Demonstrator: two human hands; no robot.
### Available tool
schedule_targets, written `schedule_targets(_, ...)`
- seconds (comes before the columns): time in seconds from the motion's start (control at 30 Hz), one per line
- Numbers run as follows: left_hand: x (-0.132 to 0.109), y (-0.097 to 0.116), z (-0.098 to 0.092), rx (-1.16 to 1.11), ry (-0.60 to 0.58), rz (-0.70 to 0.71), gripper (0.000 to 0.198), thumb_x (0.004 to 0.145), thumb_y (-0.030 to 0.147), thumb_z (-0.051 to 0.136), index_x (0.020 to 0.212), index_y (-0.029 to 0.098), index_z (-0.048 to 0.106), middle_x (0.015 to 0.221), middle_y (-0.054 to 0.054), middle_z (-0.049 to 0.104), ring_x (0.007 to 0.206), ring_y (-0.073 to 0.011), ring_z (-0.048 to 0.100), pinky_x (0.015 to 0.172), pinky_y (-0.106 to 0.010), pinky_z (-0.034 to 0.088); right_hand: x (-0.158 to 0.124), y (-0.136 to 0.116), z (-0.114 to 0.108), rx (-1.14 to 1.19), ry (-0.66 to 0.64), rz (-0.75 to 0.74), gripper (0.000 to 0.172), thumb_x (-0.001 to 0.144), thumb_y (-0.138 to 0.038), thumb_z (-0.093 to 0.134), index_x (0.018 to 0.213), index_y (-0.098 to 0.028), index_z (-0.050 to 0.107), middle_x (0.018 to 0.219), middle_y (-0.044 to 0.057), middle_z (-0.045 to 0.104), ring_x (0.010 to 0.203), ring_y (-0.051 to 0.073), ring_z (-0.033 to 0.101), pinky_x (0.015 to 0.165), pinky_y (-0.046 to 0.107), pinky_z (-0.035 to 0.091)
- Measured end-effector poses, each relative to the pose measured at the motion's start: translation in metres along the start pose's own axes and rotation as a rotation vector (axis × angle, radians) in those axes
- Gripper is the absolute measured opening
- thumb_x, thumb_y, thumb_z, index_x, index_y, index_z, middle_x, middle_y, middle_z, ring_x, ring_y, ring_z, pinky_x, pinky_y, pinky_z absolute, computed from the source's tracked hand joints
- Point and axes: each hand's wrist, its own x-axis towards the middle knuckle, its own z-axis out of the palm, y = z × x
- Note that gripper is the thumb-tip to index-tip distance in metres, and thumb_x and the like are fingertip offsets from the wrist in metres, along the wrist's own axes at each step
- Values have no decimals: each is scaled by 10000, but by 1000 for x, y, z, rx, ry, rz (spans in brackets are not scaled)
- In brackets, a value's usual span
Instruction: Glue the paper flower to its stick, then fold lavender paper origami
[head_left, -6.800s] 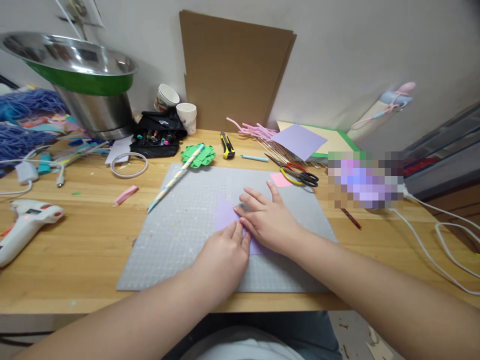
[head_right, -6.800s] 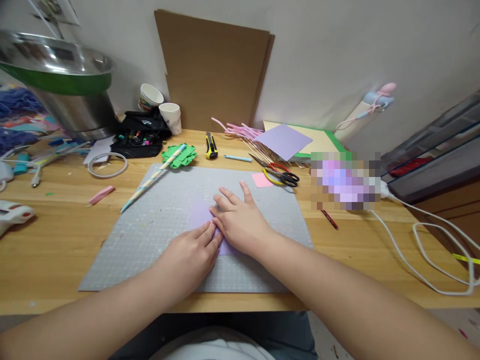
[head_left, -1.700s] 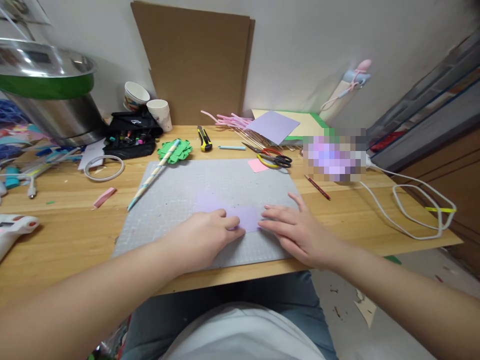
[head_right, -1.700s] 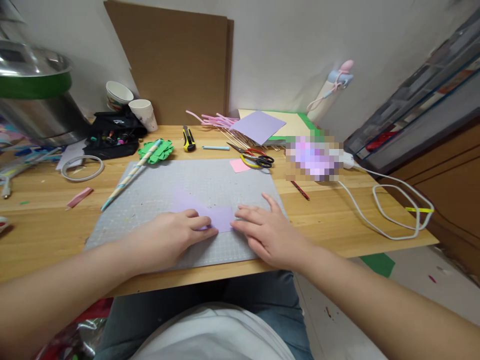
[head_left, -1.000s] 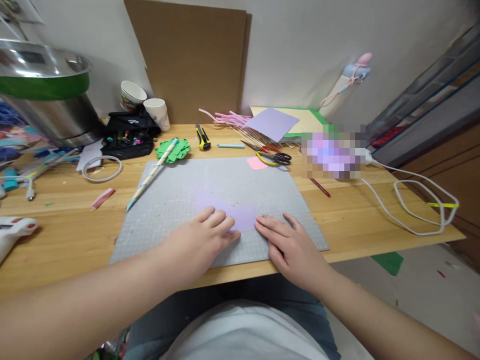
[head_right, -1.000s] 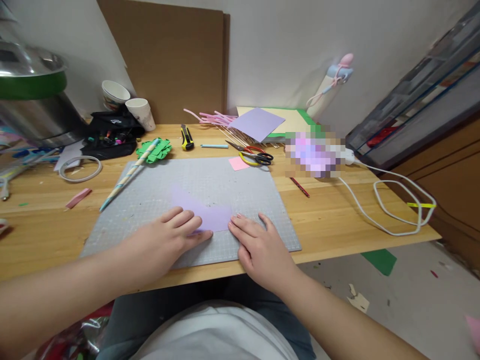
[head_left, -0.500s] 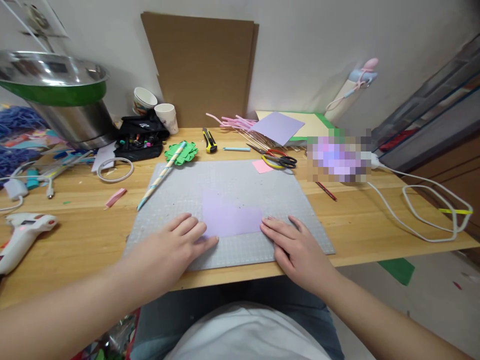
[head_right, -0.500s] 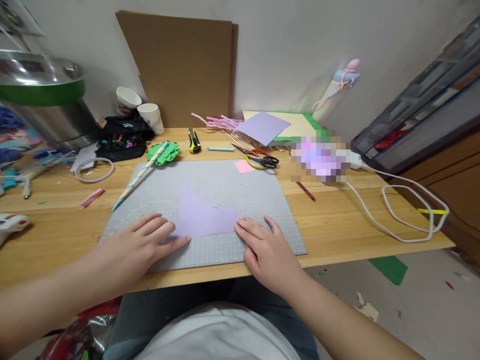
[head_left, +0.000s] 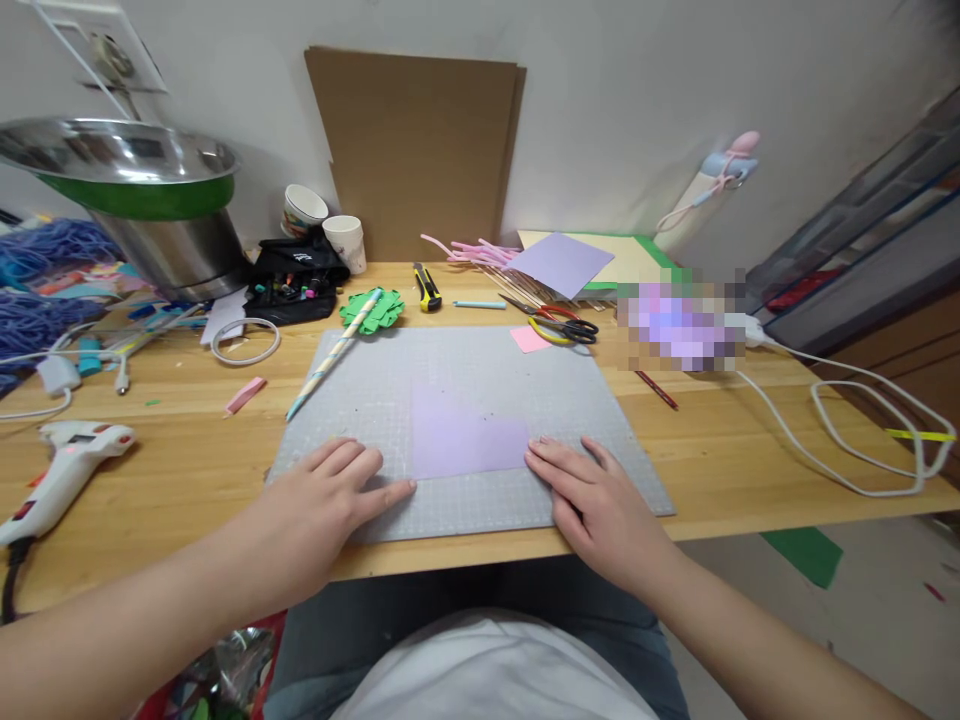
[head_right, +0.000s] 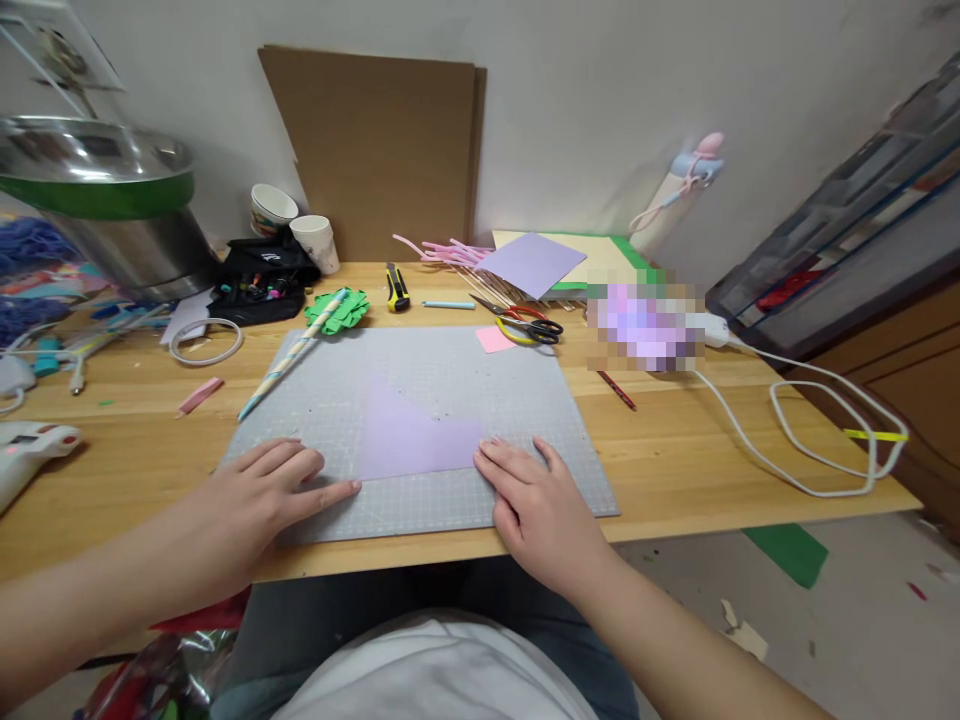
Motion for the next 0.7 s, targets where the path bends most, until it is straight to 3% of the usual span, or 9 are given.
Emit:
schedule_targets(0.13, 7, 6, 4, -48, 46, 89, 521, 767, 60, 496, 1245, 261, 556, 1069, -67, 570, 1060, -263, 489, 942, -402, 373, 0, 0, 1, -5, 6, -6, 500, 855, -106, 387, 1335, -198, 488, 1393, 60, 515, 1296, 192, 450, 1071, 519, 308)
schedule_targets(0.23, 15, 11, 13, -19, 96, 148, 622, 773, 53, 469, 1373, 210, 431, 1303, -88, 521, 1196, -265, 453, 996, -389, 344, 0, 0, 1, 2, 11, -7, 502, 849, -102, 390, 1331, -197, 494, 1390, 66, 519, 1294, 196, 452, 1070, 519, 310)
schedule_targets(0.3, 20, 11, 18, 1, 102, 162, 641, 767, 52, 465, 1390, 192, 407, 1350, -86, 505, 1214, -259, 456, 991, -376, 347, 0, 0, 0, 8, 8, -8, 505, 846, -103, 396, 1332, -197, 493, 1390, 65, 518, 1294, 196, 452, 1072, 518, 309)
schedule_targets(0.7, 16, 2, 16, 138, 140, 132, 421, 855, 166, 519, 1264, 263, 546, 1222, -28, 584, 1149, -263, 469, 983, -393, 287, 1, 0, 0, -5, 17, -19, 492, 854, -106, 395, 1328, -190, 496, 1382, 65, 527, 1282, 194, 466, 1063, 525, 324)
